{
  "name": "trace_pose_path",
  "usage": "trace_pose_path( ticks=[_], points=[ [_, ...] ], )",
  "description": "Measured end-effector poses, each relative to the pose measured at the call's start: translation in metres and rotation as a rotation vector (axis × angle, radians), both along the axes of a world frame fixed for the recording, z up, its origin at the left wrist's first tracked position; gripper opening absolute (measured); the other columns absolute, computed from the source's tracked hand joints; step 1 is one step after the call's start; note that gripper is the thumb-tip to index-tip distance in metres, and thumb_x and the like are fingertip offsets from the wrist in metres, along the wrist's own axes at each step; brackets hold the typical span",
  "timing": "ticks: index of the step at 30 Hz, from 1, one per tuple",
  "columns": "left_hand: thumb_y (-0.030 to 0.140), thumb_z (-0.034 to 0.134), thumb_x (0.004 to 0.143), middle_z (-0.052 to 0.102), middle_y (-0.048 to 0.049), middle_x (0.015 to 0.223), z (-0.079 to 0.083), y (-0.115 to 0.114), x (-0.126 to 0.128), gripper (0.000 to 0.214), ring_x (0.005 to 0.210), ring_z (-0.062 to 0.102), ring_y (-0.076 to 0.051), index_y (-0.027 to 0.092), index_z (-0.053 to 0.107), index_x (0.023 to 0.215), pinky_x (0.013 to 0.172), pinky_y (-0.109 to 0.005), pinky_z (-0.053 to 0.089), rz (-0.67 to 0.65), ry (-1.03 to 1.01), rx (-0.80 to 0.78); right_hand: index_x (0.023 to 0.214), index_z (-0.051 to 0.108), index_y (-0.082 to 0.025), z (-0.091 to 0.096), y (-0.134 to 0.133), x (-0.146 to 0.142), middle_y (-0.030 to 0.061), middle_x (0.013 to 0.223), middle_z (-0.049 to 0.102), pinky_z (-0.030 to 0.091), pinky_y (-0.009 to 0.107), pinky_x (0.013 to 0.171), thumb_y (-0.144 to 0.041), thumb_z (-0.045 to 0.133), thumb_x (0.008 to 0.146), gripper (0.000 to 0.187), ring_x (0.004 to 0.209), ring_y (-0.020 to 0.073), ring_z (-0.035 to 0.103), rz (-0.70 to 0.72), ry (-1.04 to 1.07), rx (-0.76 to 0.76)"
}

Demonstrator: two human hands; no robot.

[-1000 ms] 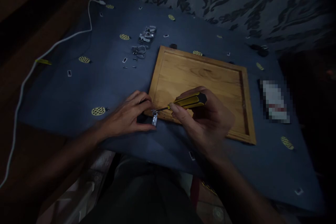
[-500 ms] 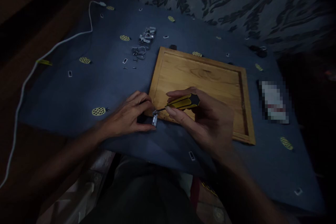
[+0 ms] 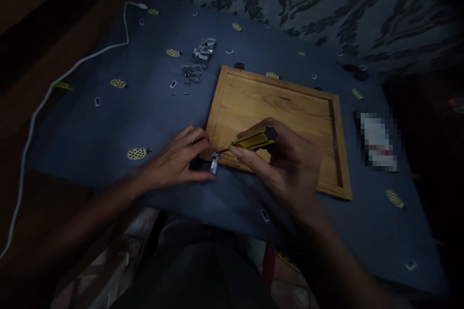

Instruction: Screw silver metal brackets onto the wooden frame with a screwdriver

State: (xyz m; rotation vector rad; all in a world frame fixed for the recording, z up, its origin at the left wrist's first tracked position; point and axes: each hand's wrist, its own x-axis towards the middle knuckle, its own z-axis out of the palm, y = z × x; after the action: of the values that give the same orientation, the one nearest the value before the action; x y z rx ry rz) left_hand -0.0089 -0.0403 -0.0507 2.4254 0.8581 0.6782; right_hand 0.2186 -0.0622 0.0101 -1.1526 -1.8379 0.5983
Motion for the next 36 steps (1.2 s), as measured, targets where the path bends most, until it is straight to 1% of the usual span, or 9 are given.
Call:
trace_pose_path(
  ticks=[4,9,13,15,18,22,26,32,36],
  points=[
    [0.05,0.077,0.092,0.062,-0.0088,0.114,0.001,0.0,0.0,0.043,0.108,0.055,-0.026,0.017,0.066,0.116,0.096,-0.038,0.049,0.001,0.006,-0.002,0.083,0.062,-0.023,0.001,0.0,-0.002,-0.0011,0.074,0.065,0.05,0.031,0.06,-0.026,0.081,0.089,0.02,0.068,0.0172,0.067,0.005,-0.034,0.044],
    [0.048,0.078,0.093,0.063,-0.0092,0.112,0.001,0.0,0.001,0.042,0.106,0.055,-0.026,0.014,0.066,0.114,0.093,-0.038,0.05,-0.009,-0.027,0.029,0.085,0.062,-0.023,0.003,-0.001,-0.004,-0.002,0.073,0.065,0.049,0.029,0.057,-0.025,0.081,0.09,0.019,0.066,0.016,0.066,0.015,-0.087,0.112],
    [0.051,0.077,0.093,0.063,-0.0088,0.112,0.0,0.0,0.001,0.045,0.105,0.056,-0.026,0.016,0.065,0.117,0.093,-0.038,0.051,-0.004,-0.03,0.025,0.092,0.067,-0.026,0.003,-0.008,-0.004,0.0017,0.083,0.071,0.053,0.034,0.063,-0.022,0.079,0.091,0.012,0.073,0.0192,0.069,-0.029,-0.021,0.198],
    [0.052,0.076,0.093,0.063,-0.009,0.112,0.0,0.0,0.001,0.044,0.105,0.056,-0.026,0.015,0.065,0.116,0.092,-0.038,0.051,-0.003,-0.025,0.027,0.095,0.069,-0.027,0.004,-0.011,-0.003,0.0026,0.088,0.073,0.056,0.037,0.067,-0.024,0.078,0.092,0.01,0.077,0.0206,0.07,-0.082,0.017,0.2],
    [0.051,0.075,0.094,0.063,-0.0096,0.112,0.0,0.0,0.001,0.043,0.105,0.056,-0.026,0.015,0.066,0.116,0.093,-0.038,0.051,-0.006,-0.026,0.04,0.093,0.069,-0.028,0.004,-0.012,-0.001,0.0015,0.086,0.071,0.054,0.038,0.065,-0.024,0.08,0.09,0.012,0.075,0.0201,0.069,-0.134,0.015,0.205],
    [0.05,0.076,0.094,0.063,-0.0091,0.113,0.0,0.0,0.001,0.046,0.106,0.056,-0.026,0.015,0.065,0.121,0.094,-0.038,0.051,-0.015,-0.029,0.04,0.089,0.066,-0.027,0.0,-0.009,-0.001,0.0009,0.081,0.067,0.051,0.036,0.063,-0.022,0.078,0.092,0.014,0.073,0.0189,0.065,-0.071,0.018,0.192],
    [0.046,0.079,0.092,0.062,-0.0087,0.112,0.0,0.0,0.001,0.046,0.106,0.056,-0.025,0.014,0.065,0.122,0.095,-0.037,0.051,-0.014,-0.03,0.05,0.091,0.064,-0.026,-0.005,-0.008,-0.003,0.001,0.081,0.065,0.051,0.035,0.061,-0.019,0.075,0.093,0.013,0.073,0.0185,0.064,-0.027,0.044,0.155],
    [0.049,0.077,0.093,0.063,-0.0084,0.112,0.0,0.0,0.001,0.046,0.105,0.056,-0.025,0.016,0.065,0.121,0.094,-0.038,0.051,-0.005,-0.015,0.037,0.089,0.064,-0.025,-0.005,-0.007,-0.004,-0.0003,0.079,0.064,0.051,0.032,0.06,-0.02,0.075,0.093,0.013,0.071,0.0159,0.063,-0.029,0.024,0.147],
    [0.048,0.079,0.092,0.063,-0.009,0.111,0.001,0.0,0.0,0.046,0.105,0.056,-0.025,0.013,0.066,0.12,0.093,-0.037,0.051,-0.015,-0.016,0.044,0.087,0.063,-0.024,-0.005,-0.006,-0.005,-0.0012,0.077,0.063,0.051,0.029,0.059,-0.018,0.076,0.091,0.015,0.069,0.0146,0.062,-0.033,0.006,0.154]
  ],
)
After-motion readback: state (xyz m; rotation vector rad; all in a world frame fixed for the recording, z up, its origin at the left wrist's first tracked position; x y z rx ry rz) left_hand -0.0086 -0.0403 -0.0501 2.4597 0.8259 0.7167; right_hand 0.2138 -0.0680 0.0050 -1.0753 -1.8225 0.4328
